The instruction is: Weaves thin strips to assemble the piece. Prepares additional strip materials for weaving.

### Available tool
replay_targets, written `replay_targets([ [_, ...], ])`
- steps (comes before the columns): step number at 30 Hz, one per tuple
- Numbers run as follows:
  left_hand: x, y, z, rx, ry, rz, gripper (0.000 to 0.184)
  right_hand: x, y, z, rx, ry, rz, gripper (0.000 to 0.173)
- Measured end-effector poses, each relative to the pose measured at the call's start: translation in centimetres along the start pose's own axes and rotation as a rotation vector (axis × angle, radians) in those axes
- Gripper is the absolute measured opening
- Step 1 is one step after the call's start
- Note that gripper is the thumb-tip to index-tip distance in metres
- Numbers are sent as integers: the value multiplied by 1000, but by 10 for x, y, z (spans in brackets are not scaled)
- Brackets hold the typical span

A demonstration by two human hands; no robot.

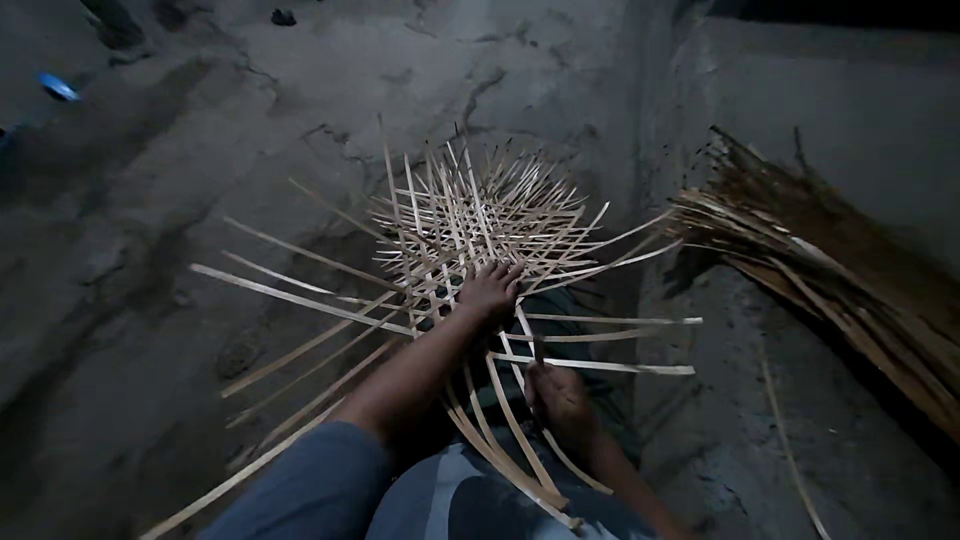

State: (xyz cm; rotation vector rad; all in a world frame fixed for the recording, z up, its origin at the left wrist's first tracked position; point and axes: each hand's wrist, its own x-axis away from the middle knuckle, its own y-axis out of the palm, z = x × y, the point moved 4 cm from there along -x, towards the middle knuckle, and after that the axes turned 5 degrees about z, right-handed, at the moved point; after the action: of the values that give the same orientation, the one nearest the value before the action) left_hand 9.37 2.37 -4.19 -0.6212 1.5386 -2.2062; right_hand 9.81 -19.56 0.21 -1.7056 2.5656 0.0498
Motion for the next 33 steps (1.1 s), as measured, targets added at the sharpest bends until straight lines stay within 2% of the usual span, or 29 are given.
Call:
replay_targets([
  [5,-2,14,1,8,52,60,54,17,1,7,-143,-74,68,49],
  [12,4,8,5,36,38,34,53,36,11,2,-52,-70,77,50],
  [15,1,6,4,36,30,15,52,61,10,-6,-166,-13,87,45],
  [21,0,4,4,58,32,-14,53,82,3,-2,-344,-101,48,44],
  [22,1,-1,3,71,33,-27,53,81,2,-1,-368,-135,45,42],
  [24,9,-15,-4,137,42,-45,52,78,-9,2,-356,-323,1,38],
  [26,25,-31,-16,186,9,-10,54,78,-28,1,-129,-449,14,34],
  [27,37,-35,-25,179,-38,9,56,83,-37,-1,-22,-410,44,35],
  [28,48,-33,-35,157,-79,21,59,91,-43,2,9,-325,82,45],
  [30,67,-21,-52,109,-137,15,64,105,-50,15,-102,-143,161,69],
  [31,70,-15,-55,113,-152,23,65,108,-52,22,-139,-81,202,66],
  [33,64,-8,-56,162,-169,111,63,103,-50,25,-6,-35,211,42],
])
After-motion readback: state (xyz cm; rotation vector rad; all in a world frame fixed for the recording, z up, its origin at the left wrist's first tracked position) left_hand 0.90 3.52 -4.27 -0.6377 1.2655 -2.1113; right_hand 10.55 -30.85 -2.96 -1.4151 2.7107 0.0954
